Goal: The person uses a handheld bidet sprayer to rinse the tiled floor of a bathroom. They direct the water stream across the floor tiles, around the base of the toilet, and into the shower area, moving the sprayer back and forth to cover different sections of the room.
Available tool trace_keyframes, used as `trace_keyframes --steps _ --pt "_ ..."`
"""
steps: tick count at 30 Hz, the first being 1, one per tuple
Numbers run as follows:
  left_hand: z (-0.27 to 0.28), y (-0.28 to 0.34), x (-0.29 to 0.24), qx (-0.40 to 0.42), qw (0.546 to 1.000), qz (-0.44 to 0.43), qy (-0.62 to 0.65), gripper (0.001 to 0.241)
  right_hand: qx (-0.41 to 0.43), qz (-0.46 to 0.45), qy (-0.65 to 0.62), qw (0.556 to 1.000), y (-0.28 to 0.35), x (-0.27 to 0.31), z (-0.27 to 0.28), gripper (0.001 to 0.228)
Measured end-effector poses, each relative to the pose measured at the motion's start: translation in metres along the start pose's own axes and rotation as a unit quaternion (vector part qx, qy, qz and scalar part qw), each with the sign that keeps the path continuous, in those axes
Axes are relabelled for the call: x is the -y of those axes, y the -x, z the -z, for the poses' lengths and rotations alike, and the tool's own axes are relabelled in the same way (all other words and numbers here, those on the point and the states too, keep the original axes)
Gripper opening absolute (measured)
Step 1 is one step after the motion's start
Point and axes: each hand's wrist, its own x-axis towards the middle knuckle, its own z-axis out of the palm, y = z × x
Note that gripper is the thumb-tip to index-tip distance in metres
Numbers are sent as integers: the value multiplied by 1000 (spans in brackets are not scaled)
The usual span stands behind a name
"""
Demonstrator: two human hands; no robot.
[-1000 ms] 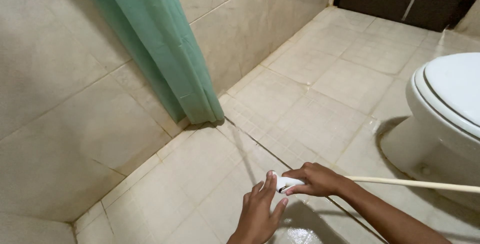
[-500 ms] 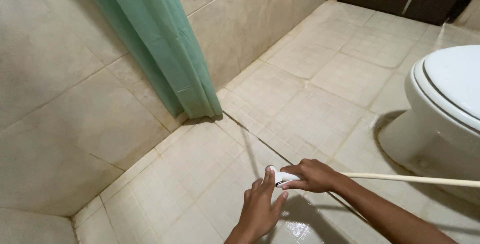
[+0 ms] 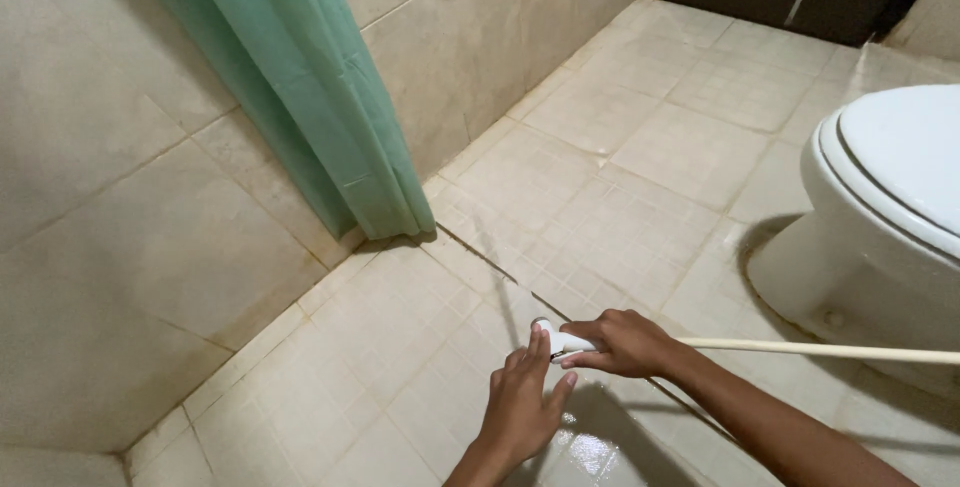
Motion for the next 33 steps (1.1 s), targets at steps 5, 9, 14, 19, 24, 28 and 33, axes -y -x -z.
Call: trace_keyframes --steps 5,9,14,19,24,28,33 --pt "-5 -17 12 -14 1000 -25 5 75 -54 -1 9 999 -5 -2 2 56" --pt "-5 -28 18 -22 999 -46 12 74 -110 6 18 994 -13 -20 -12 56" --pt "-4 -39 21 -32 996 -66 40 75 -146 -36 20 988 -11 -10 -8 58" --pt "6 -50 17 -6 997 -57 46 76 -145 -88 18 985 -13 -5 -3 62" --pt "4 -59 21 -6 995 -78 57 74 -176 -101 25 979 -12 -7 -4 63" --pt "4 -62 18 -11 992 -103 75 75 -192 -117 17 974 -6 -6 -4 63" --pt "-4 -70 15 5 992 -110 69 71 -206 -138 5 969 4 -4 -2 61"
